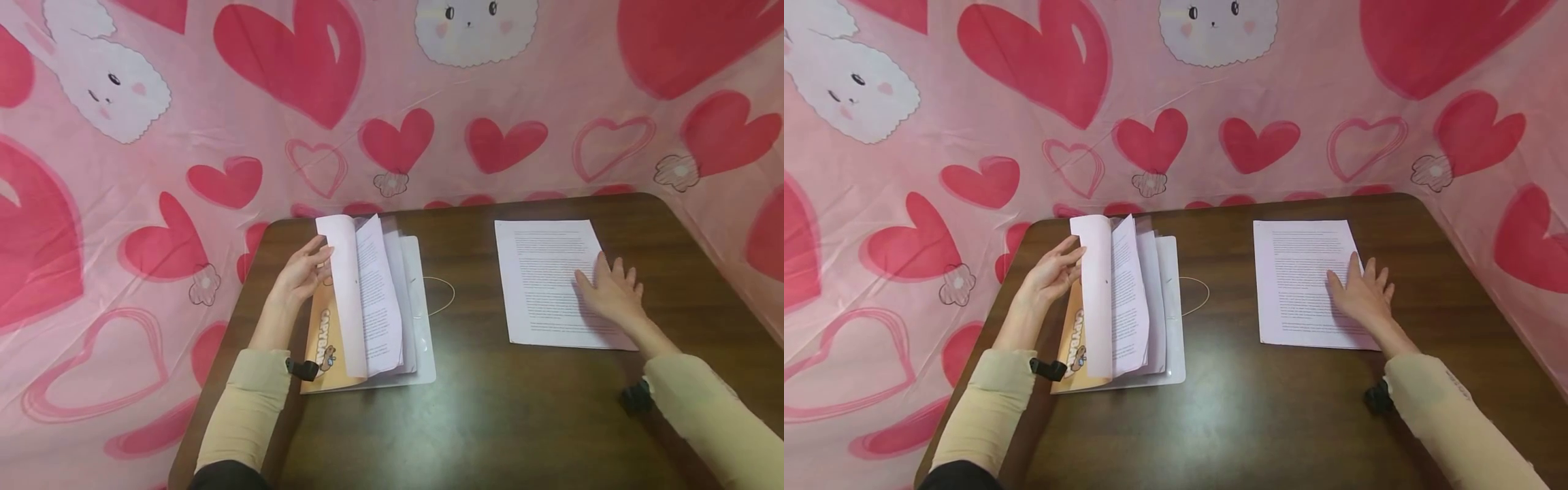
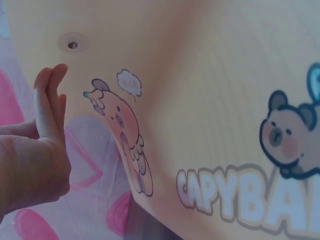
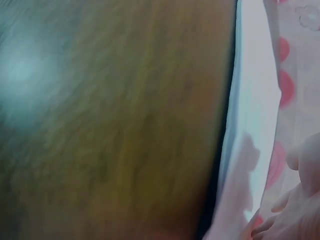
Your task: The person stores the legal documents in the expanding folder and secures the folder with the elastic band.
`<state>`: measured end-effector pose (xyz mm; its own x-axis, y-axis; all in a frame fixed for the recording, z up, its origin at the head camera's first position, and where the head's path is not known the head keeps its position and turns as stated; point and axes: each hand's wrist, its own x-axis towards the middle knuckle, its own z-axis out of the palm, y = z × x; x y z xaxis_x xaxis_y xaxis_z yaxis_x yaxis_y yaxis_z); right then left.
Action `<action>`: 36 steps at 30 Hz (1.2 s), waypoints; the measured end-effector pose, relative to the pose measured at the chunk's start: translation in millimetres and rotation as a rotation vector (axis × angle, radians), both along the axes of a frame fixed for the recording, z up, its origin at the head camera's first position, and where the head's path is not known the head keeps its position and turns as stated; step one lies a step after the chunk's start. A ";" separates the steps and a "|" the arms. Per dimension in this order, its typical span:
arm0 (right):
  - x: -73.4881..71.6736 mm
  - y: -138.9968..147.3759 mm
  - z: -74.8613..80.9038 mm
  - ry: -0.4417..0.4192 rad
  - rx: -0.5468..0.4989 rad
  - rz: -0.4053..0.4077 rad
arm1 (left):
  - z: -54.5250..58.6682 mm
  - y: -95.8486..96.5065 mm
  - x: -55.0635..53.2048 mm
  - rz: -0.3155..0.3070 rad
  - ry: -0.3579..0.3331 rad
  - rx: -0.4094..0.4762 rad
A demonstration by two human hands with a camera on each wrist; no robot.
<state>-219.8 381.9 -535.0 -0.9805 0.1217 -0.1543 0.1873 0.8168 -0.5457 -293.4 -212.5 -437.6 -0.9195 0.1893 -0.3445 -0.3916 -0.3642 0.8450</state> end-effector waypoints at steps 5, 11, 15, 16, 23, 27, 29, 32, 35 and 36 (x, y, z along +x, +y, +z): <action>11.4 -3.8 13.4 -0.038 0.020 -0.017 | 0.4 -0.3 0.5 0.005 -0.002 -0.006; 20.8 -15.6 30.1 -0.005 0.134 -0.073 | 1.3 -0.3 0.9 0.009 -0.002 -0.006; 22.4 -16.4 33.4 0.031 0.198 -0.110 | 0.5 -0.4 1.0 0.011 0.001 -0.006; 22.3 -16.0 34.0 0.036 0.206 -0.112 | 0.3 -0.5 1.0 0.012 0.000 -0.006; 18.4 -11.2 39.8 -0.014 0.191 -0.108 | 1.6 -0.2 0.8 0.011 0.010 -0.022; 16.4 -10.8 44.3 -0.044 0.155 -0.118 | 2.1 -0.2 0.1 0.005 0.015 -0.019; 15.9 -11.5 46.1 -0.058 0.124 -0.130 | 1.8 -0.3 -0.5 0.007 0.012 -0.012; 16.3 -11.7 47.7 -0.060 0.056 -0.146 | 2.1 -0.6 -0.8 0.010 0.004 -0.006; 15.7 -8.3 50.0 -0.078 -0.067 -0.138 | 2.7 -0.7 -0.9 0.015 -0.003 -0.014; 14.9 -6.2 51.1 -0.094 -0.111 -0.123 | 2.9 -0.7 -1.0 0.014 -0.004 -0.015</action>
